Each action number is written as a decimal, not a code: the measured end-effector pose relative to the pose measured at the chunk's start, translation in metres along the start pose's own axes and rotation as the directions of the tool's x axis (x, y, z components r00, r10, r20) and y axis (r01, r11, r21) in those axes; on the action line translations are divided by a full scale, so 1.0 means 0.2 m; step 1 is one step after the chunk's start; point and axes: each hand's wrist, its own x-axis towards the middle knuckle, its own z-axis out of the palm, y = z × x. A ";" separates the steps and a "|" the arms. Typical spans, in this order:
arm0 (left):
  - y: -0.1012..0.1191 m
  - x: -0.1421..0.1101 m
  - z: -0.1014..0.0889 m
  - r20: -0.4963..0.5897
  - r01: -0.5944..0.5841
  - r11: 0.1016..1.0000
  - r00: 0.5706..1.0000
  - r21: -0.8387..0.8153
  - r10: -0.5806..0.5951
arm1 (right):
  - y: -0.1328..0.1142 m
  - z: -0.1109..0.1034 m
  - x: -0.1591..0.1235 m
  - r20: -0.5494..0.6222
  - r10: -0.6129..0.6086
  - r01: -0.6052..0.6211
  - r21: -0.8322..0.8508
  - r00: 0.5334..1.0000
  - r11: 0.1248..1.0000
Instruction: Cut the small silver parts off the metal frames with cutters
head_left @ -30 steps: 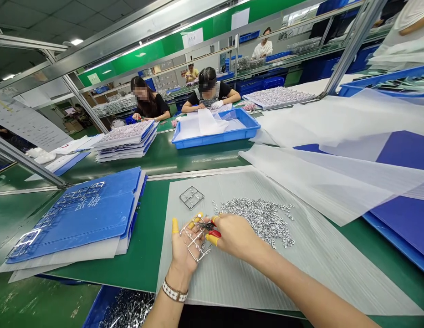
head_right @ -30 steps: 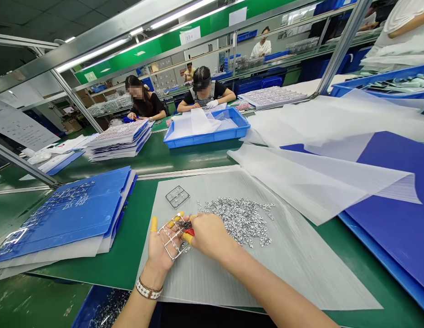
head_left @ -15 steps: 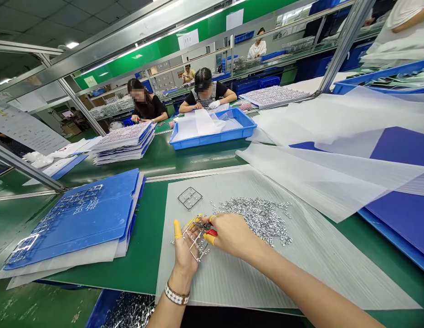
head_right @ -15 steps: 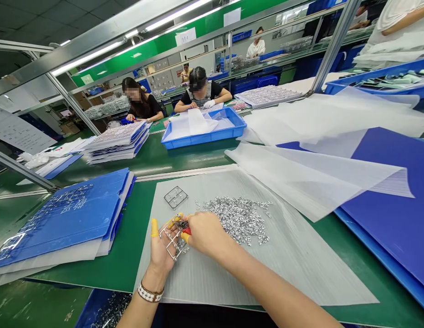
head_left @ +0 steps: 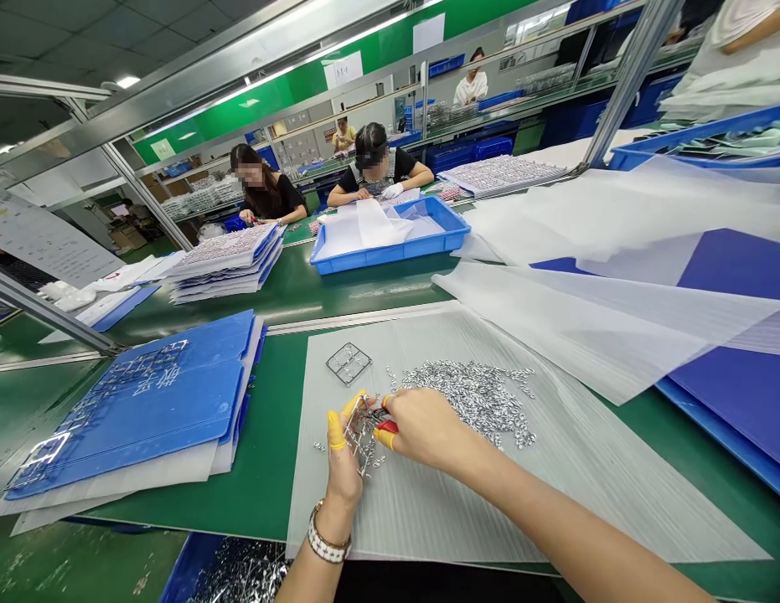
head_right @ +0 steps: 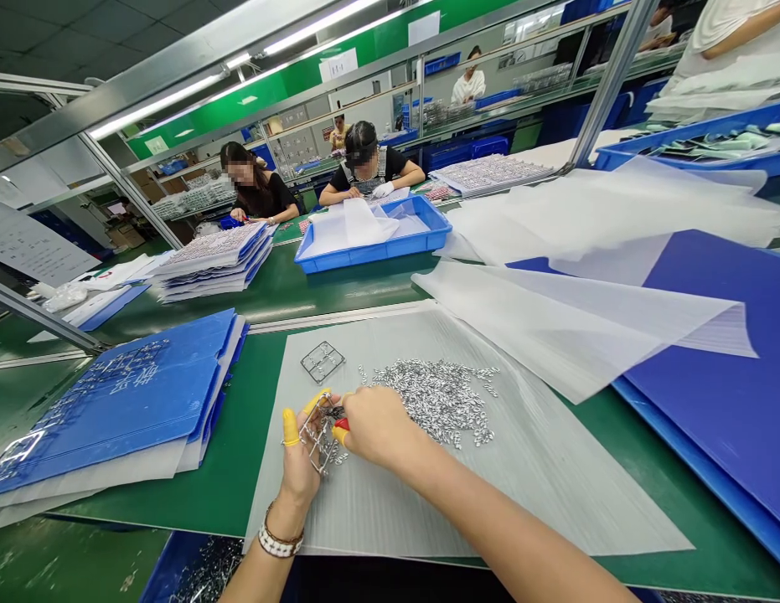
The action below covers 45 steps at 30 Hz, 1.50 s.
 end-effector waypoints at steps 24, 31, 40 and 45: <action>0.03 0.04 0.01 -0.026 0.062 0.992 0.998 -0.113 -0.065 | -0.09 -0.02 -0.04 -0.021 -0.086 0.086 0.009 0.996 0.996; 0.01 0.04 0.00 -0.044 0.045 0.998 0.998 -0.051 -0.047 | -0.10 -0.03 -0.03 0.007 -0.074 0.074 0.022 0.997 0.997; -0.01 0.04 -0.01 -0.043 0.033 0.999 0.999 0.001 -0.033 | -0.10 -0.04 -0.04 0.013 -0.078 0.078 0.007 0.997 0.997; 0.00 0.03 -0.01 -0.042 0.012 0.999 0.999 0.034 -0.010 | -0.10 -0.04 -0.04 -0.002 -0.088 0.088 0.000 0.996 0.996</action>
